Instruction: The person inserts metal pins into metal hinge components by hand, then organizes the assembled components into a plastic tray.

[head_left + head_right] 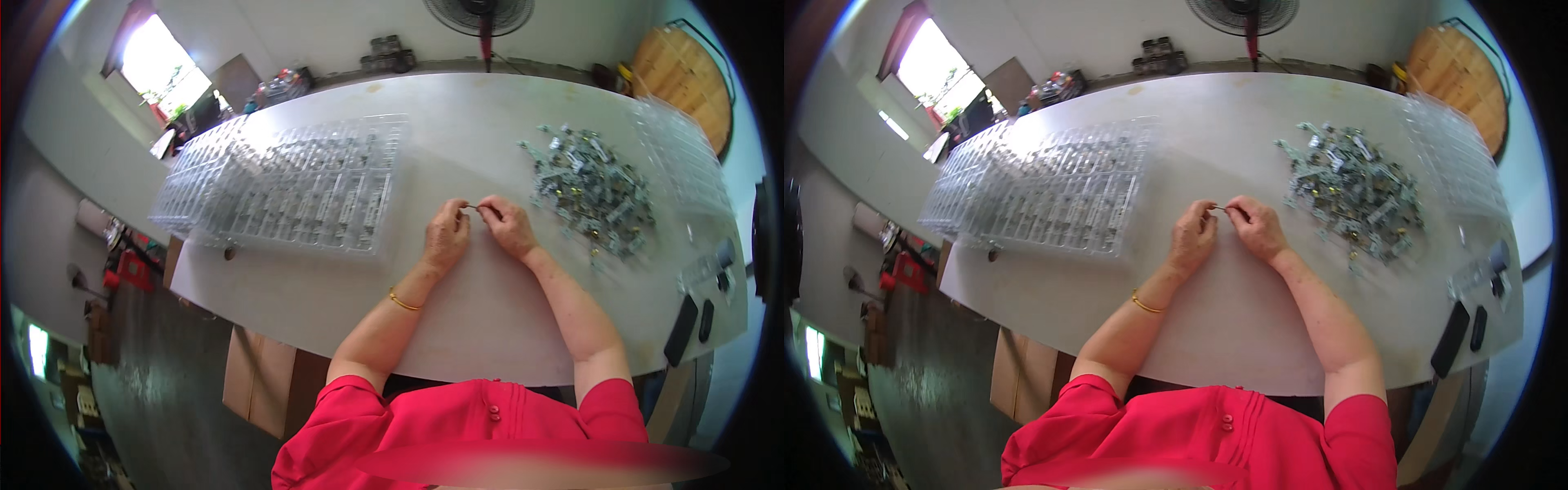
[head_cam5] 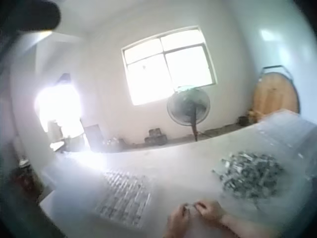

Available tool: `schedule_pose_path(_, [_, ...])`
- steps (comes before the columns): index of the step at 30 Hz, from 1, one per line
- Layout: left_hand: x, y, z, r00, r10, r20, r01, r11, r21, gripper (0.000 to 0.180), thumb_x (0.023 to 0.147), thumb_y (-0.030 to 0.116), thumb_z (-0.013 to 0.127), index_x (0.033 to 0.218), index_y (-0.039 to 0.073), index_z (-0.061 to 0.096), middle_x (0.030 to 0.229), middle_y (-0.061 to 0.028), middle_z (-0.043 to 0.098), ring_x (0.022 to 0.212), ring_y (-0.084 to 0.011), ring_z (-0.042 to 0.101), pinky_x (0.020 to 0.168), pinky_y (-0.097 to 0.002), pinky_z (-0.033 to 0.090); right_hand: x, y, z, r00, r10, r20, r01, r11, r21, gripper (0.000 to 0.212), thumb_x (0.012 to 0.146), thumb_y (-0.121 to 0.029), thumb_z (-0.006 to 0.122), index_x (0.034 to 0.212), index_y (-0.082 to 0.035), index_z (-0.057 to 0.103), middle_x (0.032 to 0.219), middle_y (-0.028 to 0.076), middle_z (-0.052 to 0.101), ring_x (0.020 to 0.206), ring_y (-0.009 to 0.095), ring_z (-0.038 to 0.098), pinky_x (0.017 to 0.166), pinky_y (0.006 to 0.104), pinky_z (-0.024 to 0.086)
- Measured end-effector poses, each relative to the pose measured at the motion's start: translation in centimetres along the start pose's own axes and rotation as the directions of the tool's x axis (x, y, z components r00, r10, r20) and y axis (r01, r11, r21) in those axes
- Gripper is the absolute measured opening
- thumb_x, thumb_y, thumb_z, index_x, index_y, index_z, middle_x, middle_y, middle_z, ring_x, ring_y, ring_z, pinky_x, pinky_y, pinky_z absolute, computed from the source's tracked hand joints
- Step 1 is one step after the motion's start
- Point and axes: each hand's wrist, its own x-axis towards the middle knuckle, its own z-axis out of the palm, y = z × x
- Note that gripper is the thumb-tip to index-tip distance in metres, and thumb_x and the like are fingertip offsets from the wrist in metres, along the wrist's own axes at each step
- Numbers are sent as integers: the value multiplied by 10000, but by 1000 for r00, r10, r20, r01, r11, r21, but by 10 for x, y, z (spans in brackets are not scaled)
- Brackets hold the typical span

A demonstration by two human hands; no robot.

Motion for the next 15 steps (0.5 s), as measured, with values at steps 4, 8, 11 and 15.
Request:
schedule_pose_path(4, [2,0,-2,993,111,-33,-111,994,-4,116,911,76,654,1012,18,649,839,-106,644,697,-190,613,668,-332,512,-4,-3,1,999,-32,-21,33,999,26,74,905,-114,666,954,-59,677,889,124,690,795,277,667,704,365,524])
schedule_pose_path(8, [2,5,-6,999,28,30,-27,998,-53,110,934,125,667,950,17,651,795,-82,618,667,-156,553,642,-304,483,-11,-5,-2,1000,-7,-17,7,1000,2,58,905,-117,674,938,-71,683,907,108,669,829,278,654,729,367,521])
schedule_pose_path(11, [3,12,-6,998,-6,56,9,998,-63,128,942,141,665,931,15,642,758,-63,590,656,-137,512,630,-294,467,-15,-5,-1,998,-47,-29,47,999,-19,65,905,-121,670,950,-75,680,928,102,657,848,286,647,745,371,523])
schedule_pose_path(15, [1,12,-9,998,9,62,-5,998,-60,142,942,153,668,921,15,638,742,-57,583,657,-131,514,628,-291,466,-18,-7,0,993,-116,7,116,988,-98,83,907,-119,658,976,-76,672,958,105,654,870,305,646,762,384,528])
